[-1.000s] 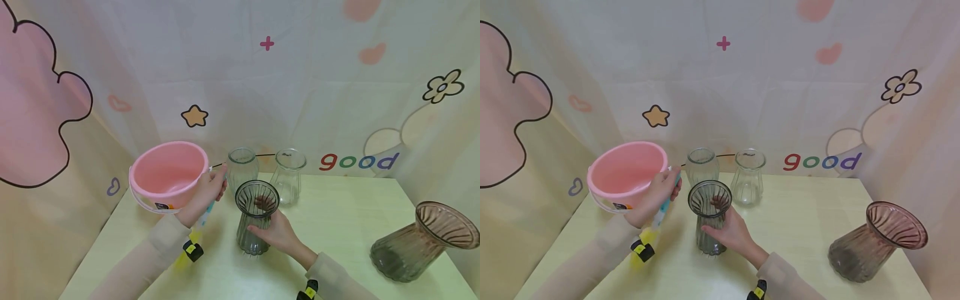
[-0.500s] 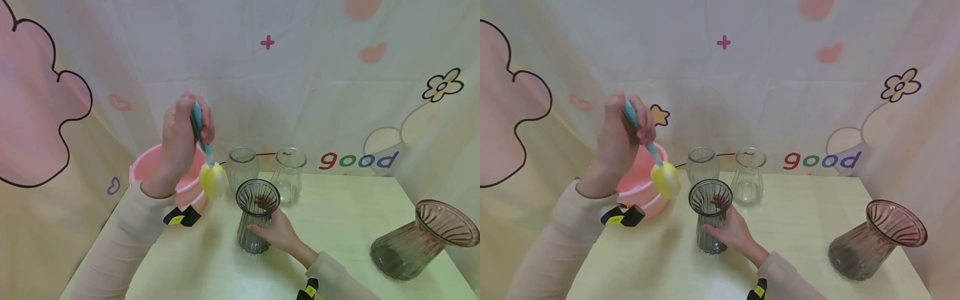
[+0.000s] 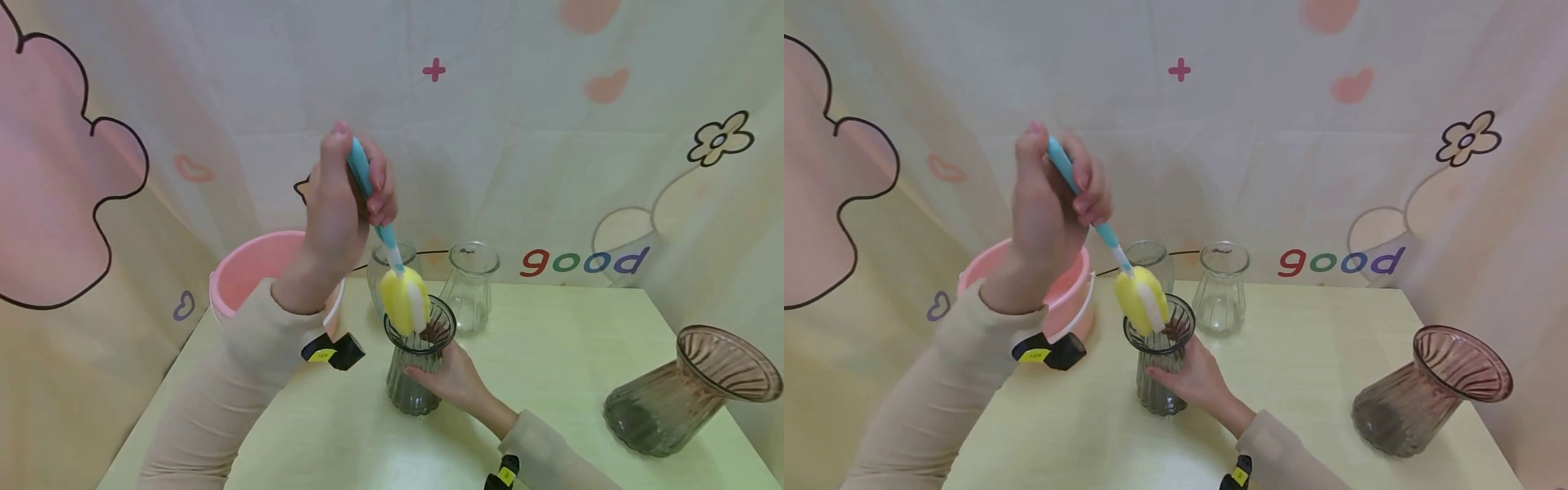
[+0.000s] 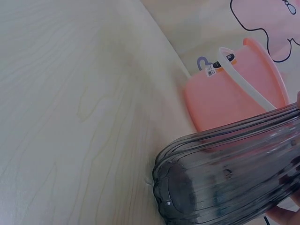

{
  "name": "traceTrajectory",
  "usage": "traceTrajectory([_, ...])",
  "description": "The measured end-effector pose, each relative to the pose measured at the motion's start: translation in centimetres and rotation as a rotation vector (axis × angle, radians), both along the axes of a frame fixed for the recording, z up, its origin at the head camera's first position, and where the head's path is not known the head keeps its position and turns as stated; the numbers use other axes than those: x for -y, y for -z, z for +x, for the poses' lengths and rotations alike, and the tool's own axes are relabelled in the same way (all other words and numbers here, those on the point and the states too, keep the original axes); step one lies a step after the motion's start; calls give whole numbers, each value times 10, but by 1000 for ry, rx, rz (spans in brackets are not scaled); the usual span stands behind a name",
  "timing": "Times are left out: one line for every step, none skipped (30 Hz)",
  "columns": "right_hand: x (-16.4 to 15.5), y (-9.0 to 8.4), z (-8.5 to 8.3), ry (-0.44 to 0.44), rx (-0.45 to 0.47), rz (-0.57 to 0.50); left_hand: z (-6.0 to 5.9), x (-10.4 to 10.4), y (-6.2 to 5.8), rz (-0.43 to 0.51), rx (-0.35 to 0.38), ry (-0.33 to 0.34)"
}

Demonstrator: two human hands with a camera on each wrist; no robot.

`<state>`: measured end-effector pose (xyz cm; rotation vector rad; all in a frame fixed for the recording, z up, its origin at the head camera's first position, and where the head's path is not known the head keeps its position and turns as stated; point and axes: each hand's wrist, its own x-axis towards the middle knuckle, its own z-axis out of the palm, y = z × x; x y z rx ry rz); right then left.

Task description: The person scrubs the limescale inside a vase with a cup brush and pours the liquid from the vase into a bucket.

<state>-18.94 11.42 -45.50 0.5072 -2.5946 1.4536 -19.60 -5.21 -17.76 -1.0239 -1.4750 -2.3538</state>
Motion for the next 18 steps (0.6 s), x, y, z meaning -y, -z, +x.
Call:
traceTrajectory([0, 0, 0, -2, -4, 0, -2, -2, 4, -12, 12, 7])
traceTrajectory([0, 1, 0, -2, -7, -3, -5, -4, 8, -24, 25, 17])
traceTrajectory([0, 1, 0, -3, -6, -4, -7, -6, 12, -31, 38, 27])
traceTrajectory([-1, 2, 0, -4, -7, -6, -9, -7, 16, -35, 51, 33])
traceTrajectory([-1, 2, 0, -5, -10, -8, -11, -9, 20, -38, 67, 37])
traceTrajectory([-1, 2, 0, -5, -13, -11, -12, -10, 24, -41, 81, 40])
traceTrajectory([-1, 2, 1, -7, -15, -14, -13, -12, 27, -44, 95, 42])
traceTrajectory([-1, 2, 1, -9, -18, -16, -14, -13, 30, -48, 105, 42])
traceTrajectory([-1, 2, 1, -12, -23, -17, -15, -14, 33, -52, 115, 40])
traceTrajectory([-1, 2, 1, -14, -27, -19, -15, -15, 36, -56, 122, 40])
traceTrajectory([-1, 3, 1, -15, -31, -18, -16, -16, 39, -60, 128, 38])
traceTrajectory([-1, 3, 1, -16, -33, -19, -16, -17, 41, -66, 132, 36])
traceTrajectory([-1, 3, 1, -18, -34, -19, -16, -18, 44, -71, 136, 35])
traceTrajectory([-1, 3, 1, -17, -36, -19, -16, -19, 47, -80, 135, 34])
traceTrajectory([-1, 3, 1, -16, -35, -22, -17, -20, 50, -90, 134, 33])
traceTrajectory([-1, 3, 1, -13, -32, -23, -17, -21, 53, -96, 132, 32])
traceTrajectory([-1, 3, 1, -10, -32, -22, -16, -22, 56, -100, 129, 27])
traceTrajectory([-1, 3, 1, -8, -30, -22, -16, -24, 59, -102, 128, 24])
